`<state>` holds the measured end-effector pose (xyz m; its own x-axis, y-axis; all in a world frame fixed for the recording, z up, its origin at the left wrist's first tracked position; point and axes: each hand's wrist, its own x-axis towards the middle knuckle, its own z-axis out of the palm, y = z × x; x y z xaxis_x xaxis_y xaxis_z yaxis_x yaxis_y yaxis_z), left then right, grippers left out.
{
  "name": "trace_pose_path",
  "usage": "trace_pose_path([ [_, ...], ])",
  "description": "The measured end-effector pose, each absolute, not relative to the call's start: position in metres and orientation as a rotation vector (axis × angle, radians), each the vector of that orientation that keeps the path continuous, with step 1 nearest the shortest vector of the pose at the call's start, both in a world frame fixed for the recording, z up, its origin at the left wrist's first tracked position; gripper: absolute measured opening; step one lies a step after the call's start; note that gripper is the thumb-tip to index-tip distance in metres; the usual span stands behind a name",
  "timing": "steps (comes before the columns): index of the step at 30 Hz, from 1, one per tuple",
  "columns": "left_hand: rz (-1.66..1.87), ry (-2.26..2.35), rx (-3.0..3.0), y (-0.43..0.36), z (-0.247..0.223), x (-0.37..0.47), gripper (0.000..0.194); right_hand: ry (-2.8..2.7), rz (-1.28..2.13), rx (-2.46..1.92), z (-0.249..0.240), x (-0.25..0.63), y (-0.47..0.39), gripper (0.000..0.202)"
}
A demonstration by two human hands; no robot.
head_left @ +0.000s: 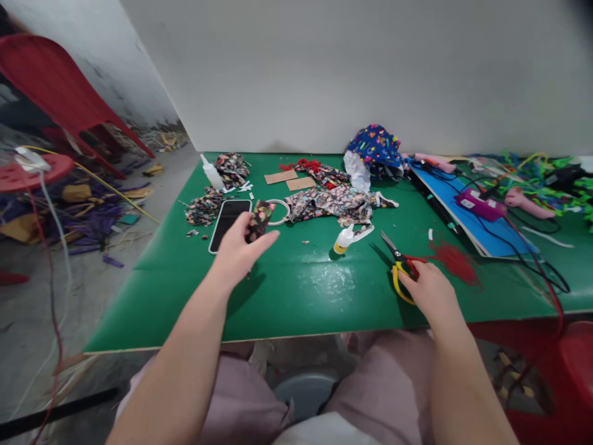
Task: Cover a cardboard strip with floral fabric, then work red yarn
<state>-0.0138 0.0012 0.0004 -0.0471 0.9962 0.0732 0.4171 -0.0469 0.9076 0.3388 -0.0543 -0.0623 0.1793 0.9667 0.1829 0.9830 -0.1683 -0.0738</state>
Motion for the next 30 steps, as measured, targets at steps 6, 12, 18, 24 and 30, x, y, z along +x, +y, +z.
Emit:
trace_pose_path([
  [6, 0.348, 2.248, 1.868, 0.027, -0.014, -0.069, 0.037, -1.971, -0.205, -2.192, -0.071, 0.347, -0.051, 0.038],
  [12, 0.241, 2.215, 1.978, 0.024, -0.025, -0.073, 0.042, -1.958, -0.088, -2.253, -0.071, 0.355, -0.048, 0.041],
  [18, 0.246, 2.044, 1.981, 0.023, -0.023, -0.086, 0.037, -1.891, -0.078, -2.167, -0.053, 0.347, -0.054, 0.043],
  [24, 0.929, 1.69, 1.64, 0.016, -0.006, -0.102, 0.032, -1.817, 0.112, -1.595, -0.006, 0.267, -0.058, 0.021],
  [30, 0.798, 0.937, 1.407, -0.016, -0.004, -0.037, 0.046, -1.792, 1.451, -1.116, -0.023, 0.161, -0.036, 0.035],
])
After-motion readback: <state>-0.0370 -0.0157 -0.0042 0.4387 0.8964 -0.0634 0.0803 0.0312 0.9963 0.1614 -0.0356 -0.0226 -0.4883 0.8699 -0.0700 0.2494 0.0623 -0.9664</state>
